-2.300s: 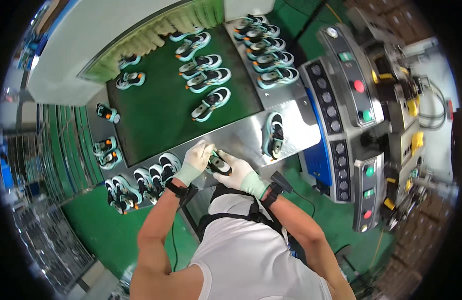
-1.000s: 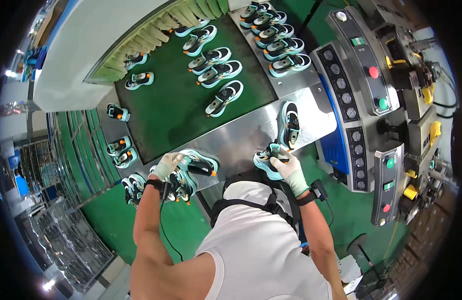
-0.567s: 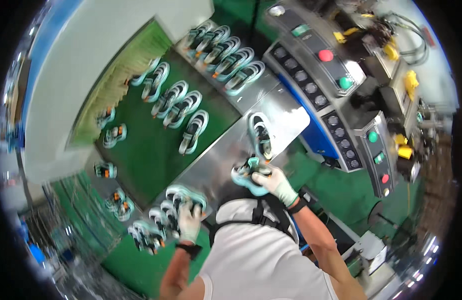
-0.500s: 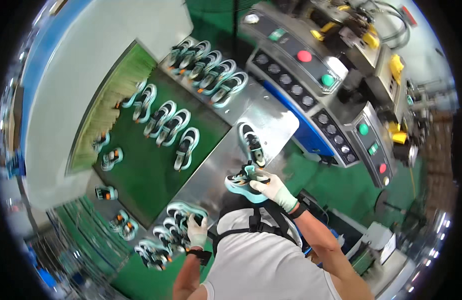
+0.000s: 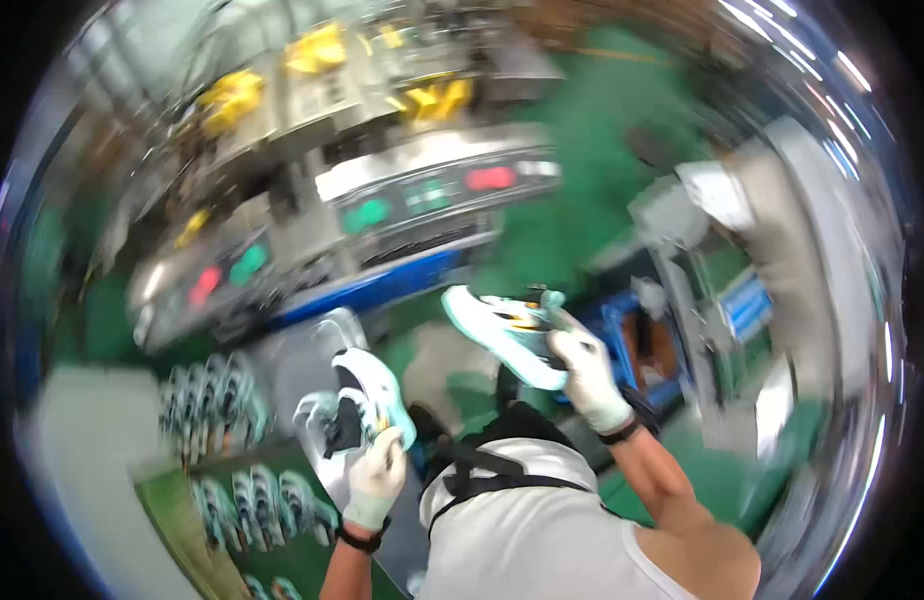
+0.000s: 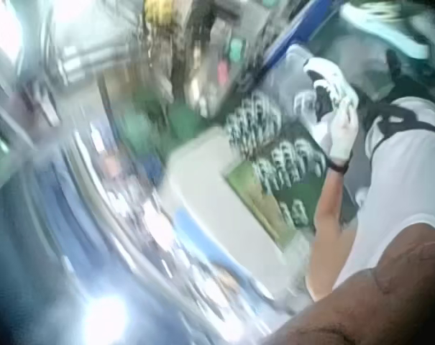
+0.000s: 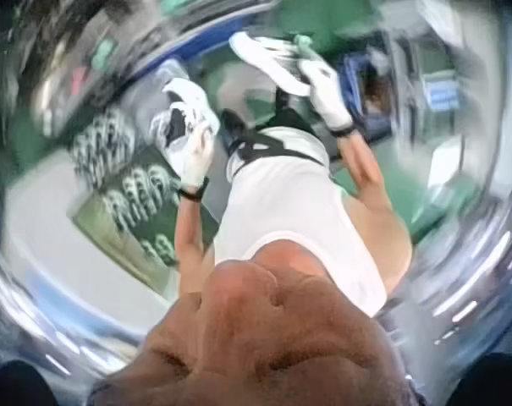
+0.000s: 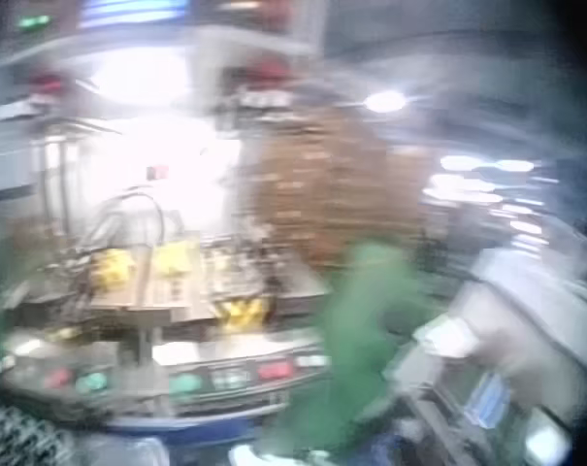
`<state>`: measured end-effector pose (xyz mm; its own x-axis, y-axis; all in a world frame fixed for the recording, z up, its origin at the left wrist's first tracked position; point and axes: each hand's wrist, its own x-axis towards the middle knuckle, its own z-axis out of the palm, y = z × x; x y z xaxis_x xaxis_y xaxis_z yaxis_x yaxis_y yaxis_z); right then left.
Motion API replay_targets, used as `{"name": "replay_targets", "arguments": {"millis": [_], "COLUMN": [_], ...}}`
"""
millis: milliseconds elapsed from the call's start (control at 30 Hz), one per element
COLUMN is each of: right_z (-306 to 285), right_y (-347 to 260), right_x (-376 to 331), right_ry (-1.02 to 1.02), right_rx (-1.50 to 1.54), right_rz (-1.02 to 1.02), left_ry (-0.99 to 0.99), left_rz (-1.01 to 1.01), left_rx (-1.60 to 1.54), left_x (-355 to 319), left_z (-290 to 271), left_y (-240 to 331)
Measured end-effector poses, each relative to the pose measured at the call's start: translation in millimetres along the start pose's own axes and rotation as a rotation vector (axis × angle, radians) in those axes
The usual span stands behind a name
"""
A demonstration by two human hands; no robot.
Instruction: Processing athletic shoes through automated pressing and heating machines on a factory line.
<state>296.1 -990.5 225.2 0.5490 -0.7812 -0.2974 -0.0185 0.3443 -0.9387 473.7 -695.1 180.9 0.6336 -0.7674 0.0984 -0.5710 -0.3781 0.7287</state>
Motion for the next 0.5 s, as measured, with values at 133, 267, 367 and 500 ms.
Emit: {"name": "replay_targets", "arguments": {"millis": [133, 267, 367, 500], "right_z": [-99.2, -228.4, -336.6, -466.7], "right_y": [-24.6, -60.5, -84.5, -101.0], "right_x": [-37.7, -92.4, -105.3, -52.3], "right_ry": [0.478, 1.184, 1.433, 1.704], "right_rx": [0.339, -0.002, -0.078, -0.268], "right_rz": [-0.21, -0.593, -0.858, -0.507], "left_ry": [-0.234, -0.625, -0.974, -0.92], "left_rz": [0.597, 0.975, 1.125, 1.456], "left_rx": [0.078, -0.066, 0.006, 0.029], "left_x": [83.6, 122.7, 111.0, 94.2], "left_z": [60.8, 159.0, 213.7, 308.2], "left_y": [95.1, 226.2, 333.4, 414.6]}}
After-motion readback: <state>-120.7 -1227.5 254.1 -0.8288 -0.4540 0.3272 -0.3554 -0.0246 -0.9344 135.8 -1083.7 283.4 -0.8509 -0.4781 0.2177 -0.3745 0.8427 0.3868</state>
